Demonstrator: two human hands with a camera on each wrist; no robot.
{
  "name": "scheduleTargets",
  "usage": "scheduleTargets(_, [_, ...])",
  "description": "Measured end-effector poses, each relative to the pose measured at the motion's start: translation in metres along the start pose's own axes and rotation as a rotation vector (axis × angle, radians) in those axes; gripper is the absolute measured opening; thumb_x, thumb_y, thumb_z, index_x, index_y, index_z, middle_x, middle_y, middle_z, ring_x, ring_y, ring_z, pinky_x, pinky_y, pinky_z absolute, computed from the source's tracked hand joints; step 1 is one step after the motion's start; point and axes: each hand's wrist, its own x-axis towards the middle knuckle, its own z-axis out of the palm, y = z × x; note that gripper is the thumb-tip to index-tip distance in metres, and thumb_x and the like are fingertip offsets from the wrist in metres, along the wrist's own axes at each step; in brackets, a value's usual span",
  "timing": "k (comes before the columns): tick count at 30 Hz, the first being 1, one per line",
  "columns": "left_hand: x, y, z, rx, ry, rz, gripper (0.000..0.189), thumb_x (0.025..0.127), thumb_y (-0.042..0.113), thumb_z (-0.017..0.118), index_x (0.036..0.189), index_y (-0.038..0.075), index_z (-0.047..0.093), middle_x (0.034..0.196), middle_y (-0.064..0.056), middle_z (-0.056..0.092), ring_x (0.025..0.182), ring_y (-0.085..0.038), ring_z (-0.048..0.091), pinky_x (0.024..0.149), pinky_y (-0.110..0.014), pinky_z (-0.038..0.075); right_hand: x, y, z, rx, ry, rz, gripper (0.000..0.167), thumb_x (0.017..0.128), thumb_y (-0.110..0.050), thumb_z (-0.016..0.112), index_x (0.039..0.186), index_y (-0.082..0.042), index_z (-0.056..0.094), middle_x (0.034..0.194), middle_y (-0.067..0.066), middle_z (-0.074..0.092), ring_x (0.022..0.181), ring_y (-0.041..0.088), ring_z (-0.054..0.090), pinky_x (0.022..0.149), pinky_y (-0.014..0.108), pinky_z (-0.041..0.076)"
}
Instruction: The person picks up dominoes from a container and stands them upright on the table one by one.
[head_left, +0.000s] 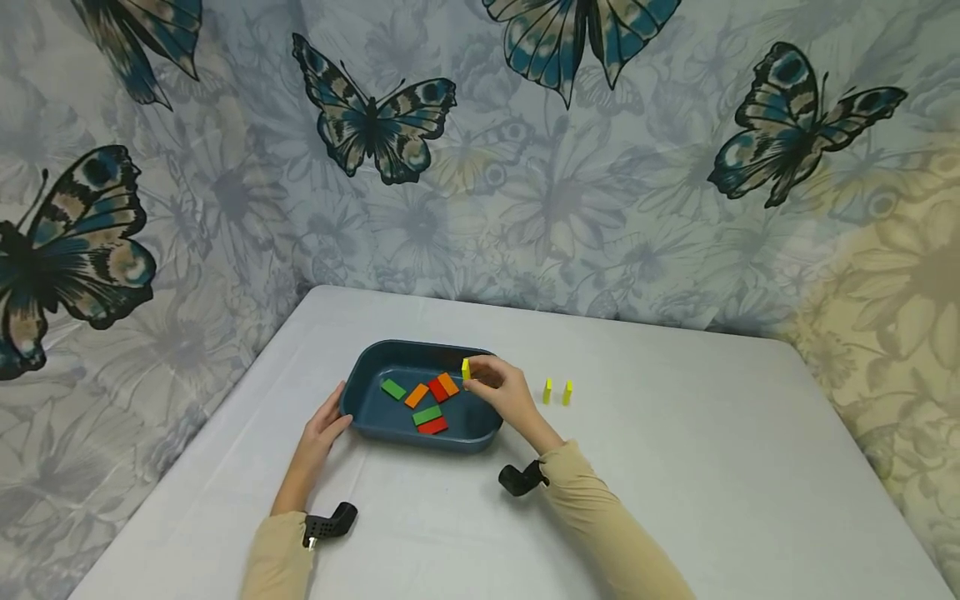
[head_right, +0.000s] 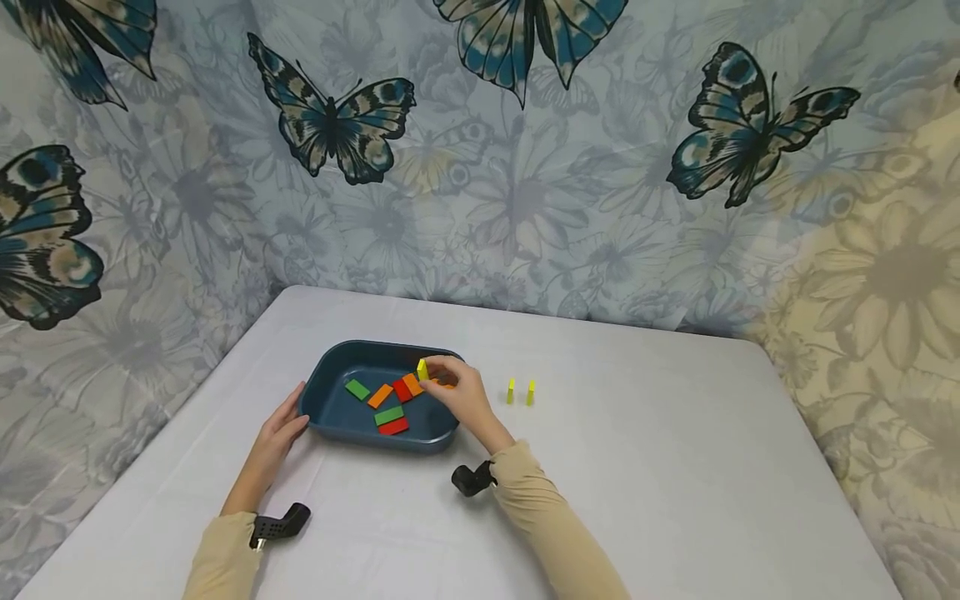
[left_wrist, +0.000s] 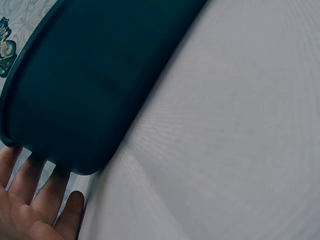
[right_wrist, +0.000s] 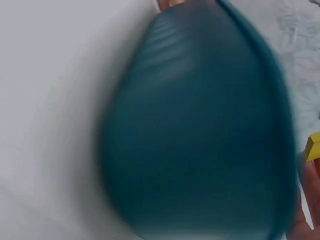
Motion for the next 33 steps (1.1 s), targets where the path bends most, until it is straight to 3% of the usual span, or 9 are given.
scheduleTargets(7, [-0.003,-0.002,0.000,-0.001,0.010,-0.021,0.059,0.092,0.013,0.050,0.143,0.006,0.020,0.144,-0.013,0.019,0.128,-0.023,0.024,0.091,-0.012,0.030,-0.003,-0.016,-0.021,0.071,0.067,0.022,0.029,0.080,0.009,0.060,0.108,0.014,0.053,0.095,0.024,0.058,0.085,0.026,0.057,0.073,0.032,0.049])
scheduleTargets(13, [-0.005,-0.001,-0.001,0.011,0.020,-0.032,0.058,0.093,0.014,0.050,0.143,0.007,0.021,0.145,-0.012,0.019,0.129,-0.023,0.023,0.091,-0.012,0.029,-0.011,-0.021,-0.047,-0.018,0.101,-0.051,0.027,0.077,0.013,0.062,0.103,0.013,0.055,0.093,0.024,0.059,0.084,0.032,0.058,0.072,0.039,0.049])
scheduleTargets(17, [-0.006,0.001,-0.001,0.020,0.018,-0.036,0.058,0.093,0.015,0.049,0.143,0.007,0.021,0.145,-0.011,0.018,0.129,-0.024,0.022,0.091,-0.012,0.029,-0.020,-0.020,-0.071,-0.096,0.144,-0.048,0.026,0.076,0.014,0.063,0.100,0.015,0.055,0.092,0.024,0.059,0.084,0.032,0.058,0.074,0.038,0.049])
scheduleTargets(21, [-0.005,0.002,0.000,0.029,0.013,-0.036,0.057,0.093,0.014,0.049,0.143,0.008,0.021,0.145,-0.010,0.019,0.129,-0.025,0.022,0.091,-0.011,0.029,-0.033,-0.012,-0.096,-0.176,0.195,0.008,0.025,0.076,0.013,0.062,0.100,0.015,0.054,0.092,0.025,0.059,0.084,0.036,0.057,0.074,0.031,0.048])
scheduleTargets(27, [-0.001,0.007,0.003,0.015,0.009,-0.044,0.057,0.093,0.009,0.047,0.143,0.007,0.020,0.146,-0.009,0.017,0.130,-0.025,0.020,0.091,-0.011,0.028,-0.058,0.043,-0.134,-0.341,0.218,0.120,0.024,0.079,-0.002,0.067,0.099,0.005,0.056,0.091,0.015,0.061,0.084,0.020,0.058,0.070,0.020,0.047])
scheduleTargets(30, [0.000,0.004,0.003,0.009,0.012,-0.040,0.057,0.093,0.012,0.049,0.143,0.008,0.021,0.145,-0.009,0.018,0.130,-0.024,0.021,0.092,-0.012,0.028,-0.067,0.058,-0.143,-0.405,0.184,0.226,0.023,0.078,-0.003,0.067,0.097,0.004,0.056,0.090,0.014,0.062,0.084,0.022,0.059,0.070,0.029,0.049])
scheduleTargets(33, [-0.002,0.003,0.002,0.011,0.016,-0.034,0.058,0.093,0.012,0.049,0.143,0.007,0.021,0.145,-0.010,0.019,0.129,-0.025,0.022,0.092,-0.013,0.029,-0.071,0.062,-0.146,-0.432,0.132,0.331,0.022,0.078,-0.001,0.066,0.097,0.005,0.057,0.092,0.019,0.062,0.087,0.032,0.059,0.072,0.040,0.049])
